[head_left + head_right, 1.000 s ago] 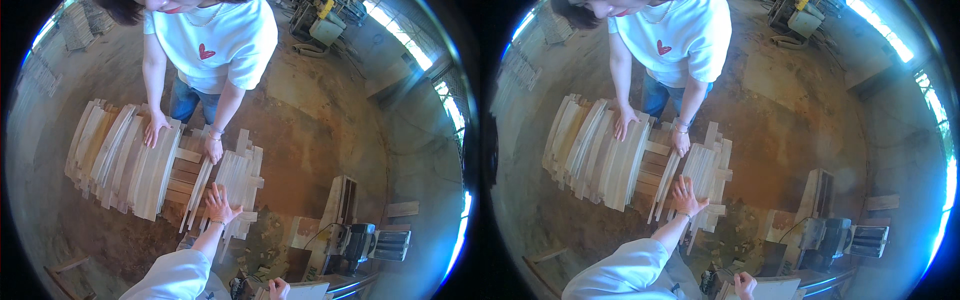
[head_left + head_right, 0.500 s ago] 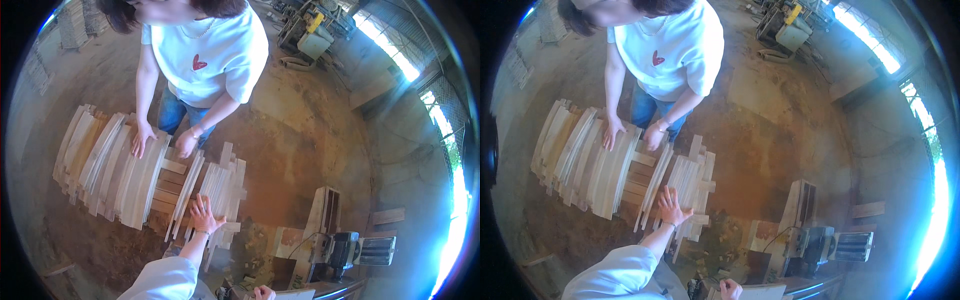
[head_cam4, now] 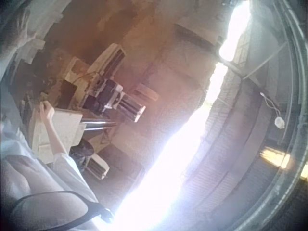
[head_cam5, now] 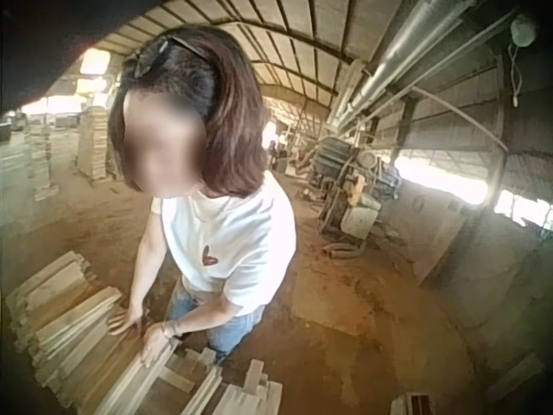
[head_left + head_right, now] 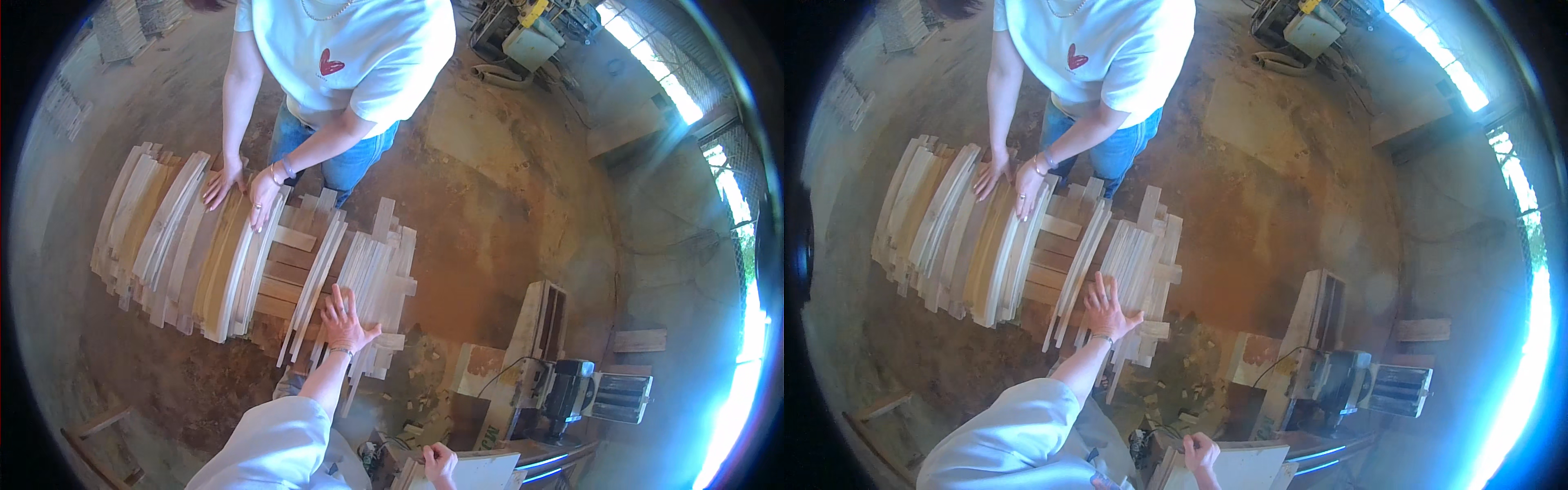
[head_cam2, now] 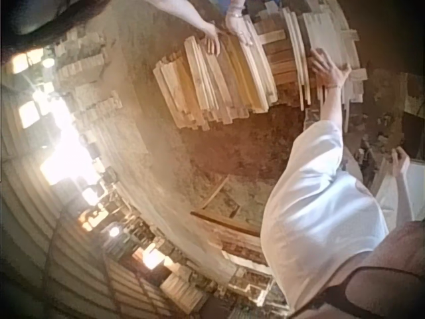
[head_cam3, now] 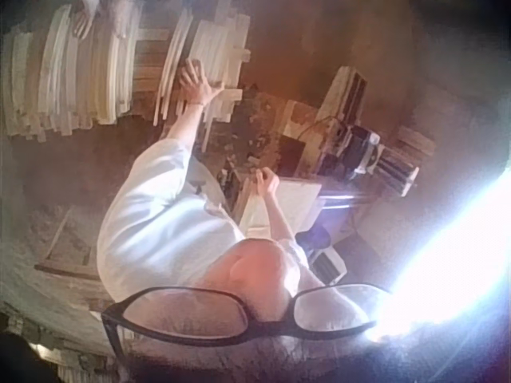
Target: The person cuts wooden boards using a table saw machine and stacks the cut wooden pieces onto a workbench by hand.
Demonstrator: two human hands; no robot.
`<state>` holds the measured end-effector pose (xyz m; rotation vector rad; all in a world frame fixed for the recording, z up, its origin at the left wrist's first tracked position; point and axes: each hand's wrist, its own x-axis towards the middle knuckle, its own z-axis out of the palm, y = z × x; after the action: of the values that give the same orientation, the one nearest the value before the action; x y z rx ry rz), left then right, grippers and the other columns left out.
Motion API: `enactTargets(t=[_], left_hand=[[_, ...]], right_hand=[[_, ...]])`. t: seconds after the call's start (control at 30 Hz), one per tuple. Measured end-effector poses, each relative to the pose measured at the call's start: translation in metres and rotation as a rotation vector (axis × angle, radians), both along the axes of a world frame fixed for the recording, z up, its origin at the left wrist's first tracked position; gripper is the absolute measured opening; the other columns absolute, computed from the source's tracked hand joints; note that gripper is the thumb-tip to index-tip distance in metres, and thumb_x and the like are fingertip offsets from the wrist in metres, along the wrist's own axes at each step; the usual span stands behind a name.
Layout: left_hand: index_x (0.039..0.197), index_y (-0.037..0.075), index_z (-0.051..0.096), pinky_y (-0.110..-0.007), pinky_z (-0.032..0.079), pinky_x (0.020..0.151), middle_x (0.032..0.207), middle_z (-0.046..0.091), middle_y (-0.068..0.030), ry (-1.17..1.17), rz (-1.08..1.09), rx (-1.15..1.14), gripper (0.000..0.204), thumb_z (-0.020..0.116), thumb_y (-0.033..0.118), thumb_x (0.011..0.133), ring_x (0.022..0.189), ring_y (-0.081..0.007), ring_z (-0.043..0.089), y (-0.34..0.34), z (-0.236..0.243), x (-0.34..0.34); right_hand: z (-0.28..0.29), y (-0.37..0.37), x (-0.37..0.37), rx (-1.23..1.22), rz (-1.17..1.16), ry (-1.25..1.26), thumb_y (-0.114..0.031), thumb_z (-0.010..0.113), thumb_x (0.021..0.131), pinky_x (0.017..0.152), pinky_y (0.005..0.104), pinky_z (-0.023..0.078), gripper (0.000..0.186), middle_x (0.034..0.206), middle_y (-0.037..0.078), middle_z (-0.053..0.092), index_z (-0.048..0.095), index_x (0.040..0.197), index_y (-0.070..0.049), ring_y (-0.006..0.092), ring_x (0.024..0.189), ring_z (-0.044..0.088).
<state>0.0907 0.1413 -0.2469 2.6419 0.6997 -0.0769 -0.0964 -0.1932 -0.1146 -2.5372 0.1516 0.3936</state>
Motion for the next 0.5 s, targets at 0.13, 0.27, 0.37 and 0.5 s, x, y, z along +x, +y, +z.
enactTargets(t=[0.13, 0.27, 0.37, 0.5], left_hand=[[0.156, 0.011, 0.011, -0.060, 0.025, 0.111, 0.161, 0.001, -0.0238, 0.030, 0.003, -0.010, 0.125, 0.073, 0.071, 0.065, 0.142, -0.0451, 0.021, -0.003, 0.003, 0.006], [0.156, 0.011, 0.010, -0.061, 0.024, 0.111, 0.161, 0.001, -0.0239, 0.014, 0.021, 0.019, 0.126, 0.072, 0.072, 0.065, 0.142, -0.0463, 0.021, 0.003, 0.002, 0.002], [0.156, 0.009, 0.016, -0.061, 0.026, 0.110, 0.161, 0.005, -0.0236, -0.077, 0.014, 0.037, 0.121, 0.067, 0.074, 0.067, 0.140, -0.0489, 0.026, -0.003, 0.005, 0.002], [0.156, 0.009, 0.015, -0.061, 0.027, 0.109, 0.161, 0.005, -0.0248, -0.001, 0.010, 0.055, 0.122, 0.065, 0.076, 0.068, 0.139, -0.0478, 0.027, -0.001, 0.001, 0.003]], right_hand=[[0.008, 0.002, 0.003, 0.006, -0.037, 0.011, -0.027, 0.069, 0.077, 0.056, 0.0395, 0.047, 0.025, 0.060, 0.013, 0.061, 0.064, 0.066, -0.005, 0.0313, 0.054, 0.060], [0.010, 0.010, 0.011, 0.004, -0.030, 0.023, -0.025, 0.068, 0.077, 0.056, 0.0395, 0.047, 0.024, 0.059, 0.013, 0.061, 0.063, 0.066, -0.004, 0.0307, 0.054, 0.060], [0.012, -0.010, -0.003, 0.006, -0.034, 0.003, -0.023, 0.068, 0.076, 0.055, 0.0394, 0.047, 0.023, 0.058, 0.013, 0.060, 0.062, 0.065, -0.004, 0.0298, 0.053, 0.060], [-0.001, -0.002, -0.004, 0.031, -0.098, 0.047, -0.024, 0.070, 0.086, 0.064, 0.0392, 0.049, 0.022, 0.073, 0.017, 0.064, 0.067, 0.083, -0.002, 0.0275, 0.066, 0.061]])
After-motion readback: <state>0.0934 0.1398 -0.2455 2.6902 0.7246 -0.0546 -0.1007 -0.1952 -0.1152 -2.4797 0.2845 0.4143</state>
